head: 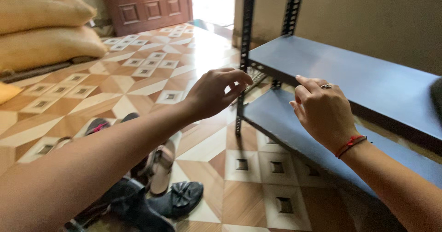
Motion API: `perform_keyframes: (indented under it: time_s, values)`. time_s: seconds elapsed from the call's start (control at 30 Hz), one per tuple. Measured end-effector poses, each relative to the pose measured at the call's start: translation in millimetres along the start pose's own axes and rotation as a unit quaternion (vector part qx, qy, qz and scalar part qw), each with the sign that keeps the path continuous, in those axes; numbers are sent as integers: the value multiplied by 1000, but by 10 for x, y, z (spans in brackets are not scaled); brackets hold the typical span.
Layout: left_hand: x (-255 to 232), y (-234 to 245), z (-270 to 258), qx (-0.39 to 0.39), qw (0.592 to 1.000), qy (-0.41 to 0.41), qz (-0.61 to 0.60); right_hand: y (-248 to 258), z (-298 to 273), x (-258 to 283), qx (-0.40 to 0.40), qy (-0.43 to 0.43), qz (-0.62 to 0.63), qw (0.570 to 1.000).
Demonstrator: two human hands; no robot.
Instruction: The person picks up various shoes and sandals from a pile on the floor and places them onto a metal shelving unit. The person handles flip-flops, slides, and heeled sandals, arranging them in pairs on the shelves.
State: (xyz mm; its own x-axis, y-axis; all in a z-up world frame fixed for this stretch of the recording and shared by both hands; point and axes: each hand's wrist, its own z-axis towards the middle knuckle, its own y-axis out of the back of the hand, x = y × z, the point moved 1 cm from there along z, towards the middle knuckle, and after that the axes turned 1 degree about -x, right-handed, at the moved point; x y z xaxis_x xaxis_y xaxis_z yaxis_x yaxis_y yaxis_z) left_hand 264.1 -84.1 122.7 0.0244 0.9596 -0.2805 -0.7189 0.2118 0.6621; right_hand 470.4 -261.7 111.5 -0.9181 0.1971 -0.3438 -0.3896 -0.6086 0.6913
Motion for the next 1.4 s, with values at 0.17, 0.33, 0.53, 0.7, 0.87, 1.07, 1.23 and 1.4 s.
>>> perform_keyframes:
  time_s: [0.17, 0.33, 0.53, 0.7, 0.87, 1.07, 1.23, 1.4]
  values:
    - [388, 380, -569, 2, 999, 44, 17, -189, 145, 486, -32, 50, 55, 997]
    - [655, 773, -1149, 22, 983, 165, 70, -344, 277, 950, -9, 68, 95, 993]
    - [924, 1232, -1727, 15, 977, 199, 73, -475, 444, 1456, 10, 80, 156, 984]
    - [1158, 1482, -2200, -7, 962, 264, 69, -609, 508, 1867, -4, 88, 196, 977]
    - [1396, 1651, -2728, 28, 937, 334, 97, -739, 558, 2304, -3, 109, 242, 964]
    - [1688, 1716, -3363, 39, 923, 379, 48, -895, 587, 2816, 50, 94, 289, 951]
    - [1887, 1713, -3775, 37, 908, 413, 62, -1029, 582, 3175, 42, 98, 312, 944]
    - [2004, 1672, -4074, 22, 896, 440, 59, -1164, 550, 3459, 59, 100, 354, 928]
